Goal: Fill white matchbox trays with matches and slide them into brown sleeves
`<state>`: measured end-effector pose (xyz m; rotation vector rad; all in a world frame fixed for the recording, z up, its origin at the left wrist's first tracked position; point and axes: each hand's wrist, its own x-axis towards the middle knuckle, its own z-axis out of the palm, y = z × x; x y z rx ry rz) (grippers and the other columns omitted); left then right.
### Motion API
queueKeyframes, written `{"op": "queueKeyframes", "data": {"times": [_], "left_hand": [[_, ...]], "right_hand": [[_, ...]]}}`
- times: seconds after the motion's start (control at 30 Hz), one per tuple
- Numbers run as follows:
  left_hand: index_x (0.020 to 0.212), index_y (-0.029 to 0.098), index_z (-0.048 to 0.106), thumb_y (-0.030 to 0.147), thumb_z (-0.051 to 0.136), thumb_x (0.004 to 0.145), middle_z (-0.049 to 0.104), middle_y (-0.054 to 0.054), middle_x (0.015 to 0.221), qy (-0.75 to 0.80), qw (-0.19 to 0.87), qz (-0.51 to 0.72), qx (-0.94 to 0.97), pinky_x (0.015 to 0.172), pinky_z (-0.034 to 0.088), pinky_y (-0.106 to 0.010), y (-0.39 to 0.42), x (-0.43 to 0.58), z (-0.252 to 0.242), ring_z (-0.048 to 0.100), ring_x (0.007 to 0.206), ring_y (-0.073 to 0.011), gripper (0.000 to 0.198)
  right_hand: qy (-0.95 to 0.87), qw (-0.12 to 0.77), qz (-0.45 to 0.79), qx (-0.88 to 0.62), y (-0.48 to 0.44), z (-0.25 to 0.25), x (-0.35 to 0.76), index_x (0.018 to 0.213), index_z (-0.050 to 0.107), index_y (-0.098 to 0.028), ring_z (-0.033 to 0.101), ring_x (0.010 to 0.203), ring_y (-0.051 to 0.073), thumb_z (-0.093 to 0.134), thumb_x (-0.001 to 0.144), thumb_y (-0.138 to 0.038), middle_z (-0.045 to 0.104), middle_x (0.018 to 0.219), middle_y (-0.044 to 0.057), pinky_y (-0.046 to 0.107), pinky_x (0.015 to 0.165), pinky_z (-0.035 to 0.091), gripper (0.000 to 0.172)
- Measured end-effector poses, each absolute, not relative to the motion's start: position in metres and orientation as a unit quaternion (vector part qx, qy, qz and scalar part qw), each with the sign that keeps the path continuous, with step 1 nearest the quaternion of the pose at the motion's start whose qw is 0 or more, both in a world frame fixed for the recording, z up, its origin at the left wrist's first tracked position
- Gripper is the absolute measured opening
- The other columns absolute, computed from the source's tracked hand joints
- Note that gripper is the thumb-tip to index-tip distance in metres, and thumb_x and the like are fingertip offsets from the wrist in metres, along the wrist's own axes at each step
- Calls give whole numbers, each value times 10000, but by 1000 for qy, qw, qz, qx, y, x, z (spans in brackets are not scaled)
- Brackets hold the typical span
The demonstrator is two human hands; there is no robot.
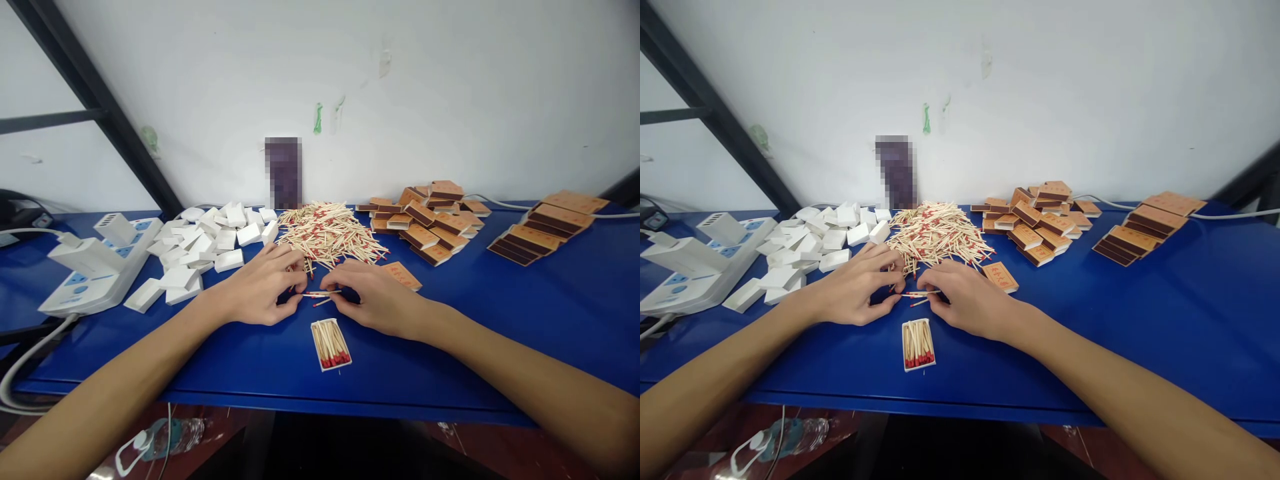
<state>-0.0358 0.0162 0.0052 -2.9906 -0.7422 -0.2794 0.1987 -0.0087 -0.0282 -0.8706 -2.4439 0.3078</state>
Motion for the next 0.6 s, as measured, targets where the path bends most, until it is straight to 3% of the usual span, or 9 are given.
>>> {"op": "queueKeyframes", "data": {"times": [0.23, 0.6], "left_hand": [[841, 177, 640, 209, 510, 888, 537, -53, 928, -231, 1, -105, -967, 822, 357, -361, 15, -35, 4, 461, 881, -213, 142], [909, 177, 633, 263, 483, 954, 550, -59, 956, -241, -5, -126, -962, 832, 363, -345, 15, -33, 1, 474, 903, -210, 178]], "right_hand": [[-896, 264, 136, -330, -10, -28, 198, 950, 600, -193, 580, 783, 158, 508, 888, -108, 635, 838, 24, 286, 720, 441, 140], [-890, 260, 151, -343, -12, -25, 197, 1055, 613, -186, 611, 876, 177, 574, 857, -113, 672, 966, 54, 294, 758, 469, 214]]}}
